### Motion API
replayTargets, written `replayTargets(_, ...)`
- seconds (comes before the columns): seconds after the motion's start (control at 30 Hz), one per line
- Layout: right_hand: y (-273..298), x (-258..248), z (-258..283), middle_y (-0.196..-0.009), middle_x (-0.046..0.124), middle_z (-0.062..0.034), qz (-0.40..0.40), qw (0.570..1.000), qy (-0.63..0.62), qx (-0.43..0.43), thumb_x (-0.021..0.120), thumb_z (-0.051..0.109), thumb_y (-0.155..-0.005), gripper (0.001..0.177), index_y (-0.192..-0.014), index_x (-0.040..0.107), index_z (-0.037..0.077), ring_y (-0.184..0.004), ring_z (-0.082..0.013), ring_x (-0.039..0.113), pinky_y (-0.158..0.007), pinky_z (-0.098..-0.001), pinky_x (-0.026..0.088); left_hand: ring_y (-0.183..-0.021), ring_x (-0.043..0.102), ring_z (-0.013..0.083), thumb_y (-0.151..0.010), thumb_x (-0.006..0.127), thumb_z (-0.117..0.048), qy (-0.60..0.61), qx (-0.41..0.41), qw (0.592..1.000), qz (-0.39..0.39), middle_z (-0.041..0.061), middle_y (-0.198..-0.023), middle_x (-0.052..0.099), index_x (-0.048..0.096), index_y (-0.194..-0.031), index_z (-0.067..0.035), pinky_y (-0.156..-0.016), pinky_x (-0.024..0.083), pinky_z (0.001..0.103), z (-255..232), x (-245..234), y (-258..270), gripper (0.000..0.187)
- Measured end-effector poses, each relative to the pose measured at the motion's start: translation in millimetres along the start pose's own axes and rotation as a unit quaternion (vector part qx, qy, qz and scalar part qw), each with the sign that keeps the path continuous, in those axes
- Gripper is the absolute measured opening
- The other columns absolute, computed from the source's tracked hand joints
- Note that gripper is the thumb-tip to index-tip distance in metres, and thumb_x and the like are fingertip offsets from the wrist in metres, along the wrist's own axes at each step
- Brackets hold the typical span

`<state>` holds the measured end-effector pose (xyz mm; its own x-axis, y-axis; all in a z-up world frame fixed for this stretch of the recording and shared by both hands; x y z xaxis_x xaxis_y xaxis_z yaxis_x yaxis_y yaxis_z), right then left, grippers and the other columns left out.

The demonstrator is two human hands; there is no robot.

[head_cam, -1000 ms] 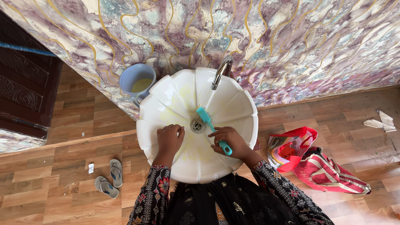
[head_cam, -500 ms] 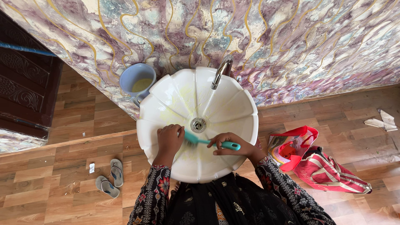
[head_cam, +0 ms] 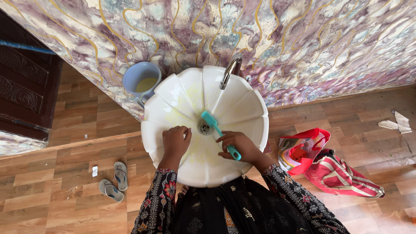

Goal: The person scrubs a white pedestal sink with a teal brush, focusing on the basin and drain area. They repeatedly scrub the same regions without rinsing or wiping the surface during the clip.

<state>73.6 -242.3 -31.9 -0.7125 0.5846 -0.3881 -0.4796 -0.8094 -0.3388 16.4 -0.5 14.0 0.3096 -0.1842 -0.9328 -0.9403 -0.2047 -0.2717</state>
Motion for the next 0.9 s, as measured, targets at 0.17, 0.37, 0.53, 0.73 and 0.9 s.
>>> replayTargets(0.17, 1, -1, -9, -0.11, 0.076, -0.0145, 0.024, 0.973, -0.231, 0.007, 0.082, 0.012, -0.084, 0.024, -0.077, 0.06, 0.006, -0.12, -0.0309, 0.069, -0.119, -0.0495, 0.042, -0.078, 0.068, 0.0268, -0.095, 0.066, -0.028, -0.006, 0.014, 1.0, -0.011, 0.004, -0.078, 0.072, 0.071, -0.079, -0.011, -0.077, 0.042, 0.047, -6, -8, -2, 0.024)
replayTargets(0.37, 1, -1, -5, -0.103, 0.076, -0.0155, -0.018, 0.998, 0.06, 0.015, 0.088, 0.012, -0.076, 0.03, -0.065, 0.061, 0.007, -0.121, -0.0347, 0.064, -0.106, -0.0505, 0.042, -0.078, 0.068, 0.0272, -0.096, 0.066, -0.028, -0.012, 0.011, 1.0, -0.01, 0.004, -0.078, 0.072, 0.071, -0.078, -0.011, -0.077, 0.042, 0.048, -10, -14, -4, 0.025)
replayTargets(0.53, 6, -5, -8, -0.113, 0.077, -0.0161, 0.039, 0.954, -0.288, 0.078, 0.08, 0.01, -0.087, 0.021, -0.076, 0.062, 0.005, -0.131, -0.0335, 0.061, -0.109, -0.0476, 0.047, -0.078, 0.068, 0.0259, -0.096, 0.065, -0.027, 0.0, 0.009, 1.0, -0.018, 0.003, -0.079, 0.073, 0.072, -0.08, -0.012, -0.077, 0.041, 0.047, -10, -15, -4, 0.023)
replayTargets(0.73, 1, -9, 2, -0.106, 0.074, -0.0182, -0.06, 0.995, 0.039, 0.076, 0.088, 0.014, -0.077, 0.029, -0.073, 0.061, 0.006, -0.125, -0.0313, 0.068, -0.078, -0.0418, 0.053, -0.079, 0.068, 0.0249, -0.097, 0.066, -0.028, -0.004, 0.013, 1.0, -0.024, 0.002, -0.079, 0.073, 0.072, -0.08, -0.012, -0.078, 0.042, 0.046, -13, -18, -5, 0.024)
replayTargets(0.9, 8, -3, -4, -0.129, 0.072, -0.0187, 0.003, 0.975, -0.213, 0.068, 0.084, 0.012, -0.083, 0.025, -0.082, 0.06, 0.007, -0.12, -0.0309, 0.067, -0.093, -0.0385, 0.052, -0.079, 0.068, 0.0241, -0.097, 0.065, -0.027, 0.003, 0.005, 1.0, -0.018, 0.002, -0.08, 0.073, 0.073, -0.081, -0.012, -0.078, 0.042, 0.046, -15, -21, -5, 0.023)
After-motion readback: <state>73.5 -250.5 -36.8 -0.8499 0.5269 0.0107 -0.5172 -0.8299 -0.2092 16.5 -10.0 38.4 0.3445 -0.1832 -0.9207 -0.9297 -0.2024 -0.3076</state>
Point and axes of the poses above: each hand's wrist, its own y-axis away from the middle knuckle, its own x-axis out of the palm, z = x × y, the point moved 2 cm from there along -y, towards the middle knuckle
